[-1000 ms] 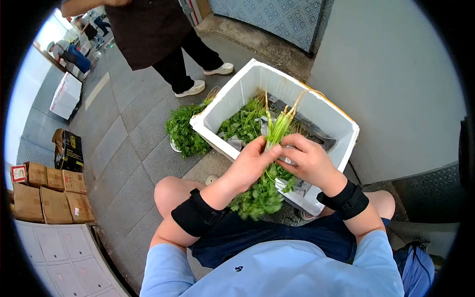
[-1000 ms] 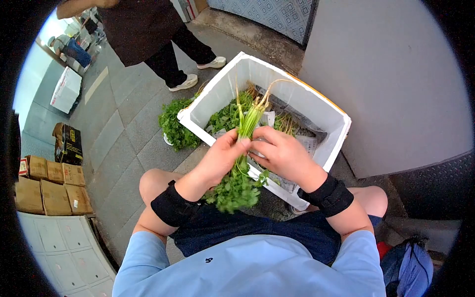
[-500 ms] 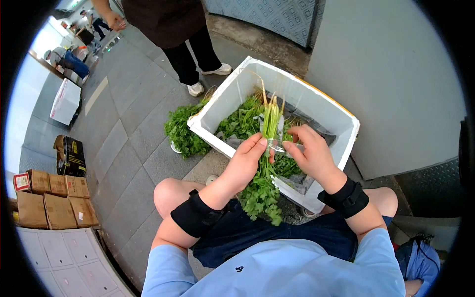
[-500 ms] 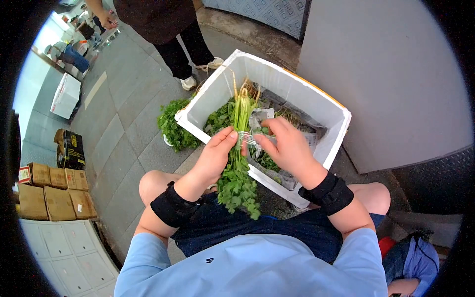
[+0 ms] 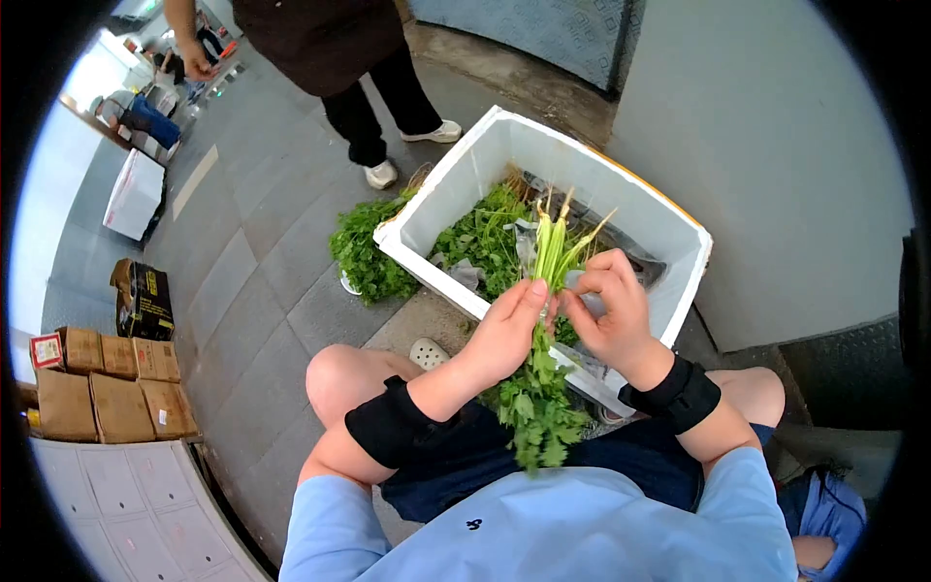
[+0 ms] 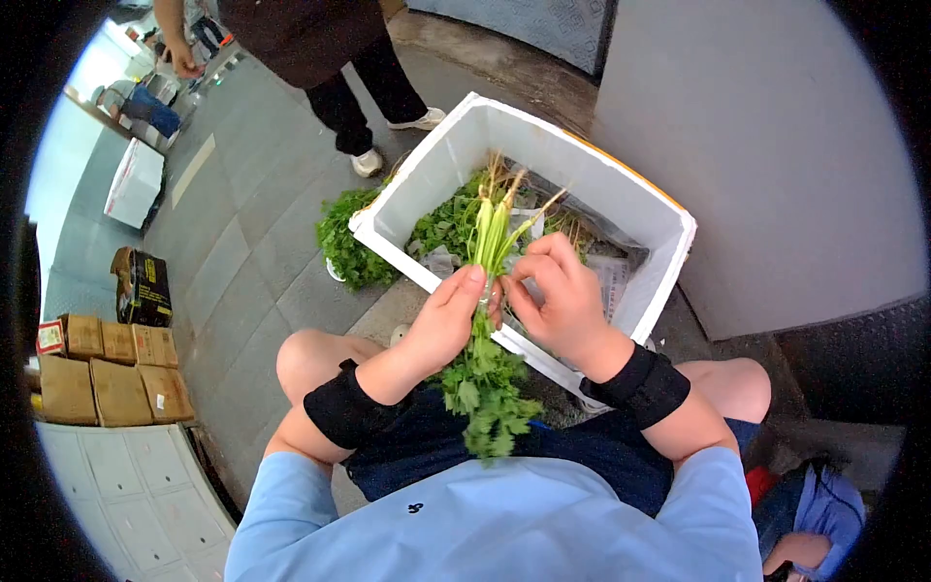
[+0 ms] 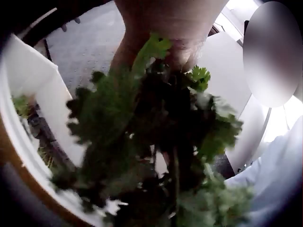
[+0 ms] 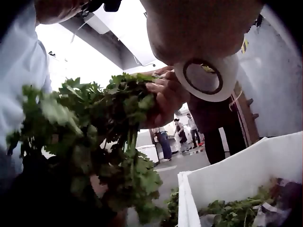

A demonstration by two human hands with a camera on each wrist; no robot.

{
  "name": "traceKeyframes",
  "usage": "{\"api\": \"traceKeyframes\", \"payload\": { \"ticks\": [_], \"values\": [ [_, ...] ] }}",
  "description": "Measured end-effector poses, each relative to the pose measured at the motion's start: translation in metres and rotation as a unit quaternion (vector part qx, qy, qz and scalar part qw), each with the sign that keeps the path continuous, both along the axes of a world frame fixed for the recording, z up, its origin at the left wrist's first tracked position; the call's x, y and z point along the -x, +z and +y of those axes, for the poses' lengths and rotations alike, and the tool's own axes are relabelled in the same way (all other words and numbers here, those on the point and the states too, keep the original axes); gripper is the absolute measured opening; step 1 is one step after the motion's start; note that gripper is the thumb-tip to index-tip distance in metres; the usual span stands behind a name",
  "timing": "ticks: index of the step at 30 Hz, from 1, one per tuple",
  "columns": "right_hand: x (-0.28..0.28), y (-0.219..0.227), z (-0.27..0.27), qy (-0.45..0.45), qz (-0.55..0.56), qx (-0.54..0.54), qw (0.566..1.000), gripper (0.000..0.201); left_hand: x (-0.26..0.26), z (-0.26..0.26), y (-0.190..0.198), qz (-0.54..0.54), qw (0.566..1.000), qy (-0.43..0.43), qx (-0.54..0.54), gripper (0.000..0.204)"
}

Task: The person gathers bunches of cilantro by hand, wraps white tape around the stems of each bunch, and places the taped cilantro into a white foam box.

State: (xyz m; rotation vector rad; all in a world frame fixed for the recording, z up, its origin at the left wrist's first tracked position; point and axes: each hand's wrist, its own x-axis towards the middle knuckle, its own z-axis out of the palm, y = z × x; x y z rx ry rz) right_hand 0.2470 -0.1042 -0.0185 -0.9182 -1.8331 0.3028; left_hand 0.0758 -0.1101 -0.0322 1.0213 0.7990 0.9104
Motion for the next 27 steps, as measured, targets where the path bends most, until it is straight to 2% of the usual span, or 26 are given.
{"api": "traceKeyframes", "payload": {
  "ticks": [3, 7, 9, 11, 12, 13, 14, 15, 16, 17, 19, 20, 21, 22, 23, 25, 26, 27],
  "values": [
    [0.004, 0.007, -0.005, 0.006, 0.012, 0.006, 1.0, 0.019, 0.002, -0.003, 0.016, 0.094, 0.994, -0.037, -0.032, 0.031],
    [0.003, 0.011, -0.011, 0.017, 0.006, 0.037, 0.999, 0.016, 0.004, -0.003, 0.016, 0.074, 0.997, -0.017, -0.026, 0.027],
    [-0.004, 0.019, -0.008, 0.005, 0.004, 0.012, 1.0, 0.015, 0.017, -0.004, 0.028, 0.068, 0.996, -0.014, -0.05, 0.03],
    [-0.018, 0.029, -0.001, -0.023, 0.004, -0.028, 0.999, 0.015, 0.046, -0.018, 0.068, -0.09, 0.99, -0.027, -0.109, 0.031],
    [-0.019, 0.032, -0.005, -0.038, 0.019, -0.027, 0.999, 0.013, 0.048, -0.016, 0.074, -0.079, 0.99, -0.041, -0.11, 0.026],
    [-0.048, 0.024, 0.011, -0.121, -0.016, -0.004, 0.992, 0.012, 0.067, -0.024, 0.09, -0.101, 0.985, -0.049, -0.135, 0.027],
    [-0.066, 0.023, 0.017, -0.137, 0.004, 0.046, 0.99, 0.01, 0.107, -0.038, 0.118, -0.161, 0.971, -0.056, -0.169, 0.029],
    [-0.079, 0.016, 0.026, -0.152, 0.003, 0.04, 0.988, 0.014, 0.166, -0.06, 0.155, -0.233, 0.948, -0.069, -0.204, 0.031],
    [-0.088, 0.016, 0.03, -0.162, -0.042, 0.069, 0.983, 0.011, 0.218, -0.083, 0.189, -0.267, 0.932, -0.065, -0.236, 0.033],
    [-0.092, 0.015, 0.033, -0.172, -0.086, 0.097, 0.977, 0.011, 0.248, -0.097, 0.209, -0.251, 0.929, -0.041, -0.27, 0.035],
    [-0.081, 0.003, 0.034, -0.1, -0.19, 0.189, 0.958, 0.016, 0.255, -0.096, 0.201, -0.021, 0.937, 0.129, -0.324, 0.021],
    [-0.072, -0.007, 0.031, -0.063, -0.243, 0.235, 0.939, 0.02, 0.26, -0.09, 0.192, 0.095, 0.912, 0.212, -0.338, 0.021],
    [-0.062, -0.019, 0.024, -0.006, -0.317, 0.196, 0.928, 0.035, 0.257, -0.085, 0.19, 0.254, 0.859, 0.26, -0.36, 0.022],
    [-0.049, -0.031, 0.017, 0.035, -0.379, 0.212, 0.9, 0.041, 0.254, -0.079, 0.189, 0.406, 0.783, 0.3, -0.364, 0.024],
    [-0.038, -0.039, 0.01, 0.074, -0.44, 0.226, 0.866, 0.048, 0.244, -0.069, 0.187, 0.581, 0.662, 0.294, -0.37, 0.022],
    [-0.02, -0.046, -0.014, 0.095, -0.534, 0.212, 0.813, 0.058, 0.267, -0.044, 0.154, 0.56, 0.722, 0.24, -0.329, 0.024],
    [-0.016, -0.063, -0.02, 0.091, -0.551, 0.19, 0.807, 0.062, 0.269, -0.034, 0.141, 0.529, 0.761, 0.241, -0.289, 0.024],
    [-0.01, -0.059, -0.027, 0.092, -0.558, 0.205, 0.799, 0.061, 0.269, -0.024, 0.124, 0.496, 0.798, 0.239, -0.245, 0.023]
  ]
}}
